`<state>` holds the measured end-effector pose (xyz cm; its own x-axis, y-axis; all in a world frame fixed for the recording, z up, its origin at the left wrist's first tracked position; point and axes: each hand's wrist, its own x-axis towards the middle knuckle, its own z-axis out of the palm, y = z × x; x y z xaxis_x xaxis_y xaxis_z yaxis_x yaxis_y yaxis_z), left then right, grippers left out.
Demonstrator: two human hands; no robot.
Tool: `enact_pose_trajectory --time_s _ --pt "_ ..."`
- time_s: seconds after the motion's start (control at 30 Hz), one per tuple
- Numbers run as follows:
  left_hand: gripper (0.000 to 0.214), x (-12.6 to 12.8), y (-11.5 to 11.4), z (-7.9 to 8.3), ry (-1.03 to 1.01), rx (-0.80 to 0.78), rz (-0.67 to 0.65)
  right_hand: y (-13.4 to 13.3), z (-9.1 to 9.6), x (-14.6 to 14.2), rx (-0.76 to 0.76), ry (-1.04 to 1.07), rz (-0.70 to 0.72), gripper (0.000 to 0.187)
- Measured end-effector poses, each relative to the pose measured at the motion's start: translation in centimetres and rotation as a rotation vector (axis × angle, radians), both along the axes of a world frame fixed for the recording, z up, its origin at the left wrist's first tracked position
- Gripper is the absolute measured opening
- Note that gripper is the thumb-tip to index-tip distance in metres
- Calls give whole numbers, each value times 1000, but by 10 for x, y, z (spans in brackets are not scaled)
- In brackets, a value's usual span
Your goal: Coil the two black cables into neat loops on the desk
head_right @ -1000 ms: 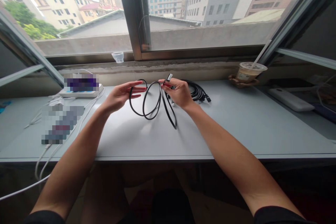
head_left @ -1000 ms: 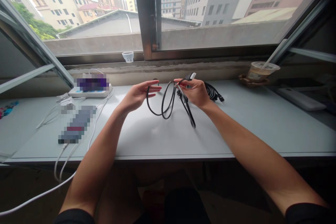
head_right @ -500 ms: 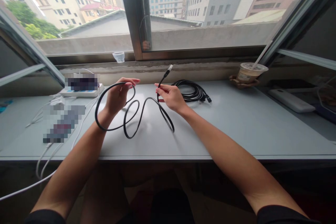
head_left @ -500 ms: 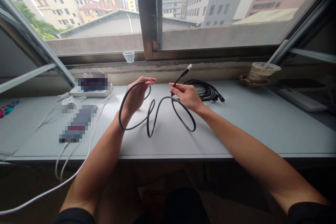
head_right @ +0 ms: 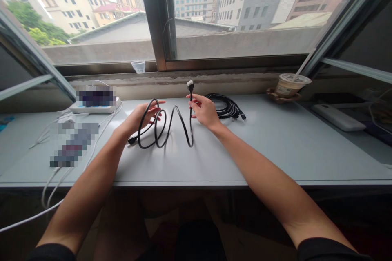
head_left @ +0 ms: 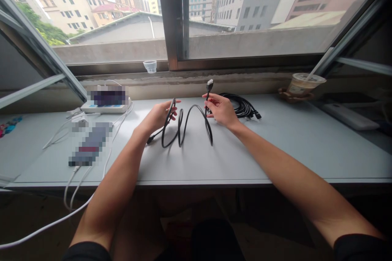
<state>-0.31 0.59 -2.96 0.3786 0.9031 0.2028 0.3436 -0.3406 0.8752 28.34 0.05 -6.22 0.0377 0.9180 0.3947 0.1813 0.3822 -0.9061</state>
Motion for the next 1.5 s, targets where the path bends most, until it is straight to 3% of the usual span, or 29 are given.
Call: enact_pose_trajectory --time_s 0.17,0.3,0.4,0.53,0.67,0.77,0.9,1.1,1.3,1.37,1.5 --pt "46 0 2 -3 10 -85 134 -1 1 1 6 -3 -9 45" --pt "25 1 9 -5 -37 -18 236 -2 1 1 -1 2 -22 46" --pt "23 -1 14 -6 -52 -32 202 0 -1 3 -9 12 -11 47" --pt "38 -4 16 -9 0 -15 132 2 -1 4 -11 21 -6 47" --pt "40 -3 14 -11 163 181 -32 1 2 4 11 13 -13 44" --pt "33 -2 12 -10 228 275 -36 0 3 5 40 5 -13 43" --pt "19 0 7 -1 110 287 33 0 2 4 116 22 1 42" --pt "29 8 0 7 -49 240 38 -2 3 3 253 -15 -3 38" --pt "31 6 4 4 -121 233 102 -3 5 12 474 -243 7 22" --pt "25 3 6 4 -102 223 59 -1 4 14 557 -354 55 17" --pt "26 -1 8 6 -20 150 -41 4 0 17 648 -545 142 27"
